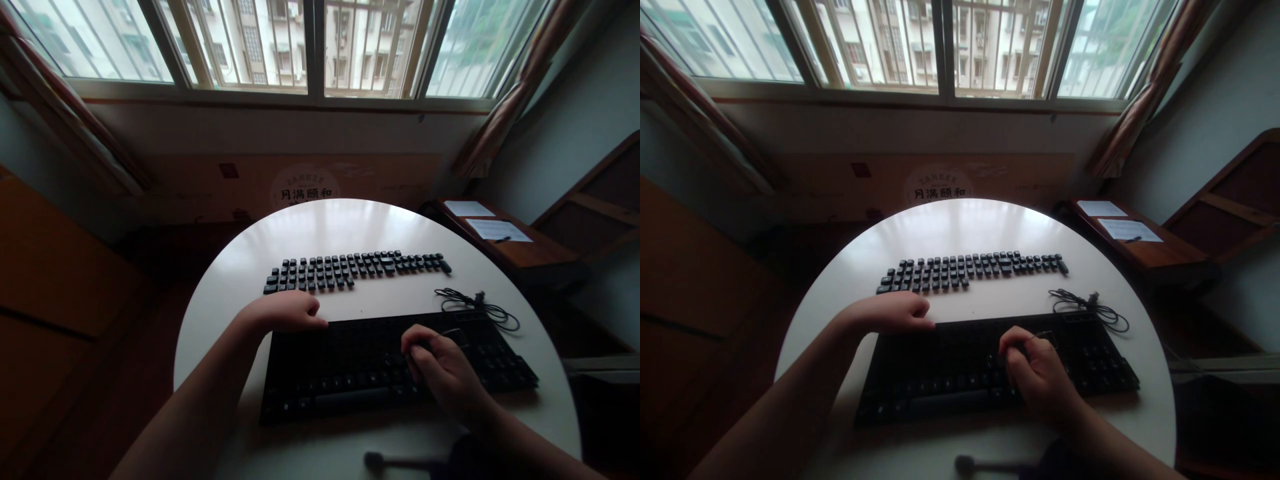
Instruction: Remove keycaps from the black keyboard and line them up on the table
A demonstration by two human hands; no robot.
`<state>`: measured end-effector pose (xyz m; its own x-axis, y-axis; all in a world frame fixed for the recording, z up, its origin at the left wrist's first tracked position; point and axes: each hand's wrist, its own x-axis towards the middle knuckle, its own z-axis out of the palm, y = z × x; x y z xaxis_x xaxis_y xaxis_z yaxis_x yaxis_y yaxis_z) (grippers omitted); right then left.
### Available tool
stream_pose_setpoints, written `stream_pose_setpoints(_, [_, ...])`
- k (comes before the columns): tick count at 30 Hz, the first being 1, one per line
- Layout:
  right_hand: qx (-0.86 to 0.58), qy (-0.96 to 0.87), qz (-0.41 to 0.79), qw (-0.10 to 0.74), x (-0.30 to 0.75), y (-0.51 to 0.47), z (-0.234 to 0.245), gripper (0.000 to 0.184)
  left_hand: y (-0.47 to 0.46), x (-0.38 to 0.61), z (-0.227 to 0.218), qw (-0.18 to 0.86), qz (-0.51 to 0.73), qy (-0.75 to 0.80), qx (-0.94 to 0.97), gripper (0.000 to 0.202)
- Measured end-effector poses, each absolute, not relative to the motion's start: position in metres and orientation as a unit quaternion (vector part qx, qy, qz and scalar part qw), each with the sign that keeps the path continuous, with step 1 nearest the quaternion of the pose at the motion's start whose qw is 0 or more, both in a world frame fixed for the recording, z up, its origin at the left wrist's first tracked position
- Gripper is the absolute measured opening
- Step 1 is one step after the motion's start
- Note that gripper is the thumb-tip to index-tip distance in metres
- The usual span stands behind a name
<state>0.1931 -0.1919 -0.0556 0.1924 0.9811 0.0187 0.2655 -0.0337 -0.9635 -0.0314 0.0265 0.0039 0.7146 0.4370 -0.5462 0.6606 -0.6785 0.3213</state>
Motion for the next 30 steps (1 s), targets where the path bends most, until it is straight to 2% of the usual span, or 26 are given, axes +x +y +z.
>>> stream_pose_setpoints(10, [-0.621, -0.463, 0.423, 0.471, 0.191, -0.183, -0.054, 0.014, 0.026, -0.031, 0.004, 0.254, -0.216, 0.309, 0.89, 0.044])
stream_pose_setpoints(24, [-0.612, -0.517, 0.387, 0.456, 0.193, -0.187, -0.07, 0.018, 0.025, -0.03, 0.006, 0.257, -0.217, 0.317, 0.887, 0.042])
stream_pose_setpoints(30, [-0.601, -0.495, 0.431, 0.456, 0.193, -0.182, -0.064, 0.018, 0.026, -0.031, 0.005, 0.258, -0.22, 0.319, 0.885, 0.041])
